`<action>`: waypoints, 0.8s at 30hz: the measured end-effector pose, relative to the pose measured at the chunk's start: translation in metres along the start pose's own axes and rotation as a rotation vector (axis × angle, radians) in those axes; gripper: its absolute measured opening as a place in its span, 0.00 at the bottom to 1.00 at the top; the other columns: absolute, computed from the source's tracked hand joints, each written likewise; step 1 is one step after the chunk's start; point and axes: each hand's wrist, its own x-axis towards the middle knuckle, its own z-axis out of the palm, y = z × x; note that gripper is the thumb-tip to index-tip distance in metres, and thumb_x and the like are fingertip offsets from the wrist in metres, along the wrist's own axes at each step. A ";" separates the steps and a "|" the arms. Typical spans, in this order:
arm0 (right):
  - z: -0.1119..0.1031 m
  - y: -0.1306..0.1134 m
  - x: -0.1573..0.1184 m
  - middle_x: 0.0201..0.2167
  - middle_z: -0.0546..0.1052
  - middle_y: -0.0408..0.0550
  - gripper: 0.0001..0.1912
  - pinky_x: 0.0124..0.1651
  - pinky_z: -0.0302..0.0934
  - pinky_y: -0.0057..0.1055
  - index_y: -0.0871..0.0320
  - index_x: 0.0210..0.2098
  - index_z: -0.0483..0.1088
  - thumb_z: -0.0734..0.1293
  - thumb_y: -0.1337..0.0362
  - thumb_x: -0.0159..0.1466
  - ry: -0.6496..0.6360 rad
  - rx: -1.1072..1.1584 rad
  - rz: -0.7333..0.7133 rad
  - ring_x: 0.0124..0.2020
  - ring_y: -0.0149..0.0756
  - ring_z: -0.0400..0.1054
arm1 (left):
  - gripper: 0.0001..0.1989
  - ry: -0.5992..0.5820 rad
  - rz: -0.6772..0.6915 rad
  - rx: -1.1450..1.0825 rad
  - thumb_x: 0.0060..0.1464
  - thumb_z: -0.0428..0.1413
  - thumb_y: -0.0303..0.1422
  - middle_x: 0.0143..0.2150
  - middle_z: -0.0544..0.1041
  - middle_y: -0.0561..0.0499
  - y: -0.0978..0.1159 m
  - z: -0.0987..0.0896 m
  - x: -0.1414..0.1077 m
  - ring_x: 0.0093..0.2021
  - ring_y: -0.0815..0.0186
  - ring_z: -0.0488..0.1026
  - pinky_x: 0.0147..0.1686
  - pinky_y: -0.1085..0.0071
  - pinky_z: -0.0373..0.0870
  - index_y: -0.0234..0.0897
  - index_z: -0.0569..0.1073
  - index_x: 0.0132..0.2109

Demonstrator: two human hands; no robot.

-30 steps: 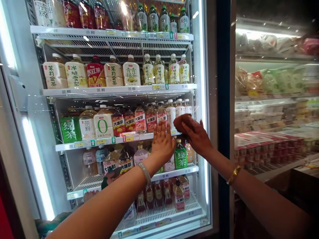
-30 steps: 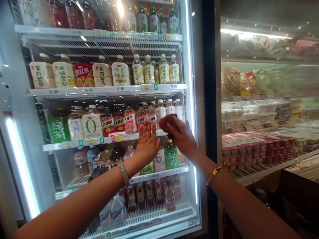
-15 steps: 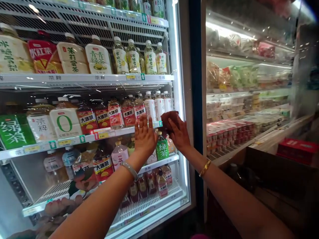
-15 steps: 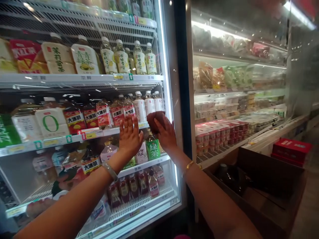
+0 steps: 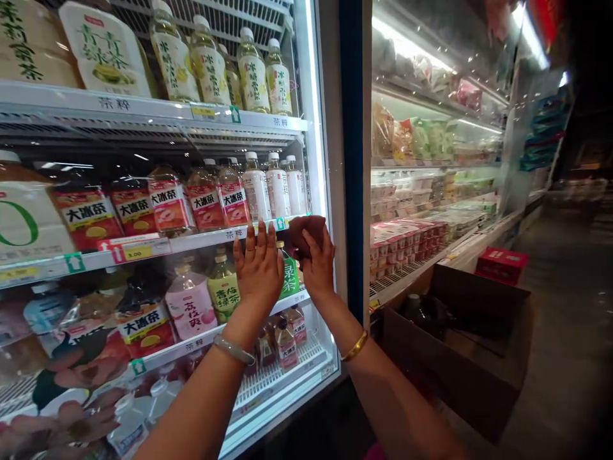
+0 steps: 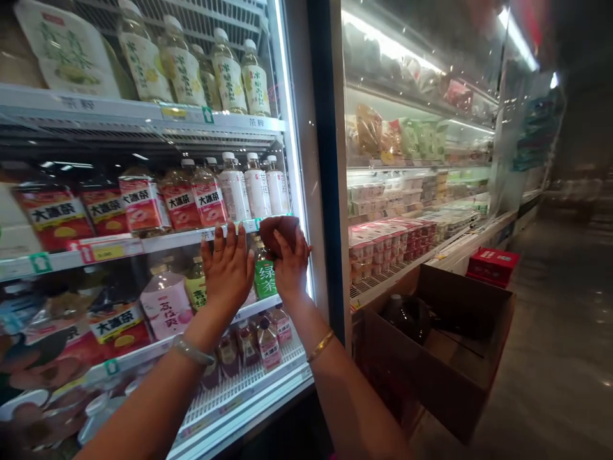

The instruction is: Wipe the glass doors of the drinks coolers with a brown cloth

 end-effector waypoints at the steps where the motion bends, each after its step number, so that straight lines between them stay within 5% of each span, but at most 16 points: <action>1: 0.001 -0.002 0.006 0.76 0.48 0.47 0.35 0.76 0.41 0.59 0.43 0.65 0.67 0.59 0.77 0.63 0.039 0.017 0.037 0.75 0.43 0.48 | 0.33 0.005 -0.015 -0.009 0.68 0.46 0.35 0.79 0.45 0.47 0.003 0.000 0.000 0.79 0.58 0.34 0.77 0.50 0.26 0.38 0.49 0.77; 4: 0.009 -0.018 0.021 0.76 0.47 0.46 0.33 0.76 0.47 0.52 0.43 0.66 0.65 0.59 0.74 0.65 0.075 0.057 0.053 0.76 0.43 0.47 | 0.32 -0.001 -0.051 -0.045 0.68 0.46 0.35 0.79 0.44 0.49 0.008 0.000 0.000 0.80 0.57 0.34 0.76 0.48 0.25 0.41 0.52 0.76; 9: 0.011 -0.026 -0.008 0.76 0.49 0.45 0.35 0.78 0.36 0.56 0.41 0.67 0.64 0.59 0.75 0.66 -0.111 -0.006 -0.070 0.78 0.42 0.39 | 0.26 -0.017 -0.072 -0.088 0.66 0.47 0.34 0.78 0.48 0.47 0.009 0.003 -0.014 0.80 0.56 0.35 0.77 0.46 0.25 0.37 0.68 0.69; 13: 0.000 -0.006 -0.028 0.77 0.47 0.43 0.35 0.78 0.32 0.60 0.39 0.68 0.63 0.59 0.75 0.66 -0.168 -0.086 -0.069 0.78 0.43 0.38 | 0.28 0.015 -0.074 -0.122 0.66 0.49 0.33 0.78 0.47 0.48 0.011 0.012 -0.030 0.79 0.56 0.34 0.76 0.44 0.27 0.40 0.65 0.71; 18: -0.001 -0.010 -0.016 0.78 0.41 0.40 0.35 0.79 0.39 0.52 0.41 0.70 0.59 0.57 0.73 0.68 -0.132 -0.153 -0.041 0.78 0.42 0.41 | 0.29 0.029 -0.126 -0.162 0.67 0.50 0.33 0.79 0.41 0.51 0.020 0.019 -0.034 0.79 0.53 0.28 0.75 0.39 0.22 0.48 0.61 0.73; 24: 0.001 -0.018 -0.016 0.76 0.47 0.39 0.31 0.80 0.32 0.51 0.44 0.67 0.65 0.57 0.73 0.68 -0.162 -0.072 -0.173 0.79 0.39 0.36 | 0.23 -0.009 -0.128 -0.119 0.66 0.47 0.31 0.79 0.41 0.47 0.024 0.018 -0.034 0.79 0.53 0.27 0.75 0.41 0.20 0.36 0.72 0.65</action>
